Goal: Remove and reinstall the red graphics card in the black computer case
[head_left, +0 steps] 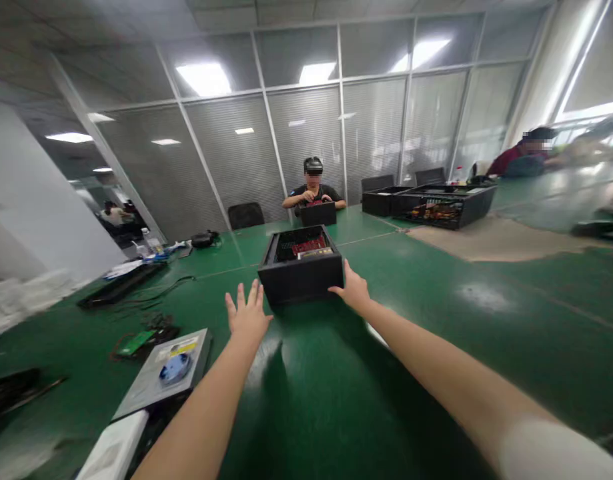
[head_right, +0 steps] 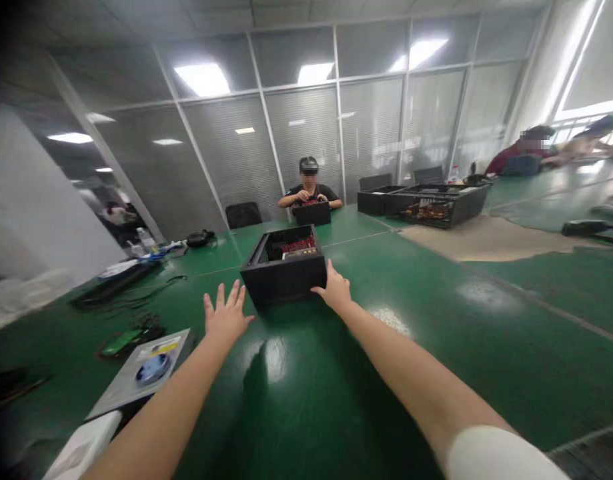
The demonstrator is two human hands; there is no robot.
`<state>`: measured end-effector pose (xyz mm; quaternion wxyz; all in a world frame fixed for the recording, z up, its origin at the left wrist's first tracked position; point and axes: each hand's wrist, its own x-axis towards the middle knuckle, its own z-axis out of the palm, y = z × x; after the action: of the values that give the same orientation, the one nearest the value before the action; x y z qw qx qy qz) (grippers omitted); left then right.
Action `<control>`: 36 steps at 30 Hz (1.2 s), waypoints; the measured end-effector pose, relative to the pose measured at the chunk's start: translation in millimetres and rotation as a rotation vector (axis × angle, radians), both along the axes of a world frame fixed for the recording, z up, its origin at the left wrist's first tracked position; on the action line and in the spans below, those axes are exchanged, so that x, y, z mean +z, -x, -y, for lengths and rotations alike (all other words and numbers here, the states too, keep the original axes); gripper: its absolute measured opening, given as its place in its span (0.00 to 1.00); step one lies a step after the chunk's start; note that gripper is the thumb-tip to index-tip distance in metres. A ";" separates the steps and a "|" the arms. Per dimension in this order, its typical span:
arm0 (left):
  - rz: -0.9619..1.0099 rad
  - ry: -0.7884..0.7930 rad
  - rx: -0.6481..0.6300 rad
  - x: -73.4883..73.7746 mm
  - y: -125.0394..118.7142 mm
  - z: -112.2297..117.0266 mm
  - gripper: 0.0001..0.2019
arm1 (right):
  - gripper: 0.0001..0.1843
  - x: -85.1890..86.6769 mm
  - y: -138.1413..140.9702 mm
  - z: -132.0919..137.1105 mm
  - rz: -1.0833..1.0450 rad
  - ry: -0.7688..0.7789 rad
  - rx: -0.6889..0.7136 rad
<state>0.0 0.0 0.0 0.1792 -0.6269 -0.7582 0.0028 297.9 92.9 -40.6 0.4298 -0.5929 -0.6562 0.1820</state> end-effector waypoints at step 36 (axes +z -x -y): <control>0.712 -0.226 -0.406 -50.2 -20.6 72.3 0.23 | 0.18 -60.4 -122.8 79.4 -0.096 -0.052 0.158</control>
<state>20.6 -72.3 -50.2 -0.0293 -0.7017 -0.6295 -0.3323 420.7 13.5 -101.0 0.4606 -0.5185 -0.6839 0.2264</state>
